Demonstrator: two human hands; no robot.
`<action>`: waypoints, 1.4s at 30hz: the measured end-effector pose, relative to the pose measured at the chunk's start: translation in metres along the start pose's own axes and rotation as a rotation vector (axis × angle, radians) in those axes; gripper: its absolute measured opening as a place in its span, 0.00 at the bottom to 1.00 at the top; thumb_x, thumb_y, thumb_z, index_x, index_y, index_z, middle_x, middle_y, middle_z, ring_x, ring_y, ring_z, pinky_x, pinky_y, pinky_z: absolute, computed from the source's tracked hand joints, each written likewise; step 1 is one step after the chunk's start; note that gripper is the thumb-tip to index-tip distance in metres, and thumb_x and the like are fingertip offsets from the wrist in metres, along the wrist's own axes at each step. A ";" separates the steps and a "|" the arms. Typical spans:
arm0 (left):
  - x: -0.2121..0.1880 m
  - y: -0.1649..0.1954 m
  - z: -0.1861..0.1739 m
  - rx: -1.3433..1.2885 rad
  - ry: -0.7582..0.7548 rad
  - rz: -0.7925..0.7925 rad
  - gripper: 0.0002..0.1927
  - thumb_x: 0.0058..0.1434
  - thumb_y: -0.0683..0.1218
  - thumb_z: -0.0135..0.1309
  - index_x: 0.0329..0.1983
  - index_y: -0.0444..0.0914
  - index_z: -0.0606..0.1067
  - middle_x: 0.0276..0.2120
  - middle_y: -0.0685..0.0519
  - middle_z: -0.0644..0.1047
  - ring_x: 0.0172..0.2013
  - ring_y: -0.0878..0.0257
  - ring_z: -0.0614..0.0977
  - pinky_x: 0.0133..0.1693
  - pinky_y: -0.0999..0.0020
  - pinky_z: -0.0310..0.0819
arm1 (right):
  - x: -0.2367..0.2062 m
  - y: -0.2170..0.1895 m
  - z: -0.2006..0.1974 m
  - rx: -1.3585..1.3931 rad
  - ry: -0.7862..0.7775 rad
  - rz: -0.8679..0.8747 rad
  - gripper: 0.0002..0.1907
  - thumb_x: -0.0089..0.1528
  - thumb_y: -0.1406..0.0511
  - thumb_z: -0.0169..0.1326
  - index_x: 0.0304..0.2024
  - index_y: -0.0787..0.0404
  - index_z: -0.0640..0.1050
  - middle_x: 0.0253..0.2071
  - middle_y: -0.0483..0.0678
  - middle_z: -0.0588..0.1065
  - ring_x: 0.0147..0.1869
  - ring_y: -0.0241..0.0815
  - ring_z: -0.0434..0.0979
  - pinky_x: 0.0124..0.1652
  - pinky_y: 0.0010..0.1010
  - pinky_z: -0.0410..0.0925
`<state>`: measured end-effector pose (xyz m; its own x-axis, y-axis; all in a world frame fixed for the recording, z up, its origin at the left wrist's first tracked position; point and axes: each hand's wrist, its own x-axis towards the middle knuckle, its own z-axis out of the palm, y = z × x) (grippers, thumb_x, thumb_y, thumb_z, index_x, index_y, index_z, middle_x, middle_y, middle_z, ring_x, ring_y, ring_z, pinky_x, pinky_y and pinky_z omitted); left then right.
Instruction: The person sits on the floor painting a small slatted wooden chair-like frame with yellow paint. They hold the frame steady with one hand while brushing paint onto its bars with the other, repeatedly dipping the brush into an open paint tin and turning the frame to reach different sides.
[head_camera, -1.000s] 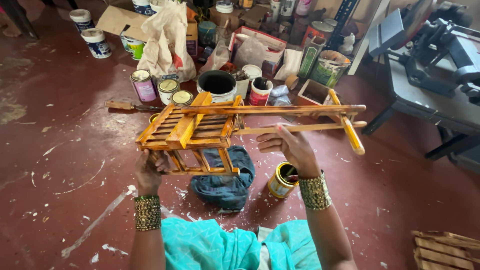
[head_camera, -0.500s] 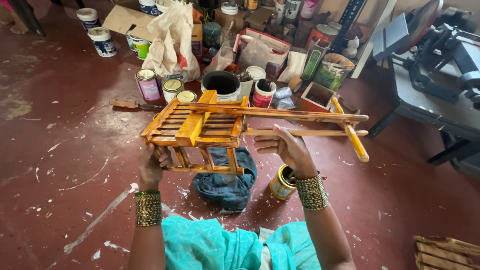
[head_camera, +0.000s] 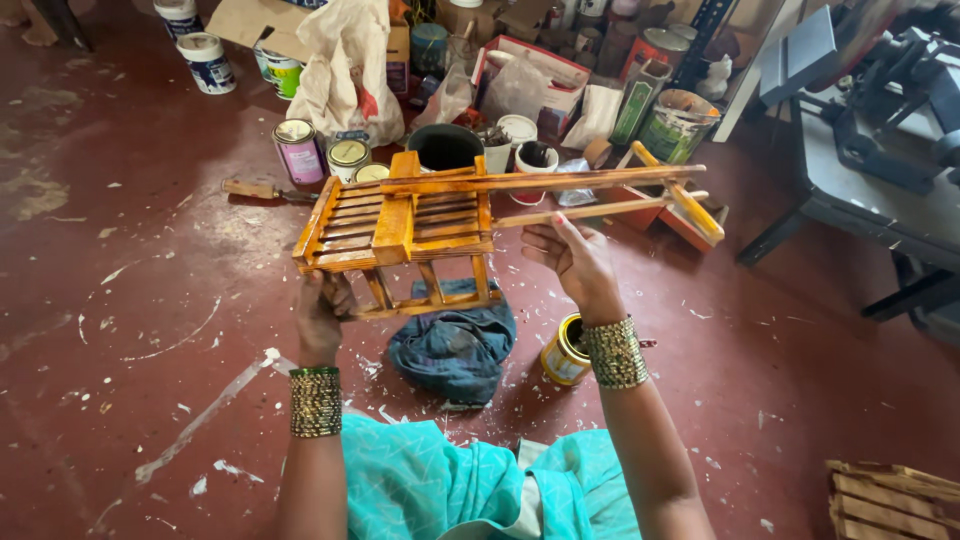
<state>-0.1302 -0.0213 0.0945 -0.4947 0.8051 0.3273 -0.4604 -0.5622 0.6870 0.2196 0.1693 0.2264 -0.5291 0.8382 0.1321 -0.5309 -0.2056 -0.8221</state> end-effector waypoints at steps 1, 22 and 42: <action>0.001 0.000 0.002 -0.008 0.033 0.011 0.18 0.71 0.58 0.53 0.42 0.40 0.70 0.23 0.58 0.66 0.21 0.69 0.63 0.24 0.73 0.54 | 0.006 -0.001 0.000 -0.040 0.007 -0.008 0.16 0.70 0.65 0.51 0.49 0.75 0.75 0.46 0.64 0.80 0.48 0.56 0.84 0.47 0.47 0.79; -0.019 -0.053 0.067 1.029 0.799 0.648 0.29 0.76 0.57 0.44 0.64 0.27 0.69 0.44 0.35 0.82 0.44 0.42 0.85 0.42 0.50 0.77 | -0.061 0.029 -0.111 -0.191 0.165 -0.037 0.16 0.70 0.67 0.48 0.53 0.76 0.76 0.44 0.62 0.80 0.46 0.51 0.84 0.45 0.39 0.79; -0.017 -0.093 0.045 0.985 0.881 0.495 0.30 0.75 0.58 0.43 0.65 0.27 0.67 0.44 0.33 0.81 0.44 0.39 0.84 0.41 0.48 0.75 | -0.139 0.239 0.013 -1.782 -0.748 -0.450 0.23 0.61 0.63 0.57 0.60 0.56 0.77 0.63 0.53 0.70 0.70 0.58 0.64 0.68 0.52 0.58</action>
<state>-0.0456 0.0257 0.0547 -0.9120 -0.0200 0.4096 0.4097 -0.0919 0.9076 0.1581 -0.0030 0.0191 -0.9447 0.2371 0.2264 0.2113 0.9684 -0.1323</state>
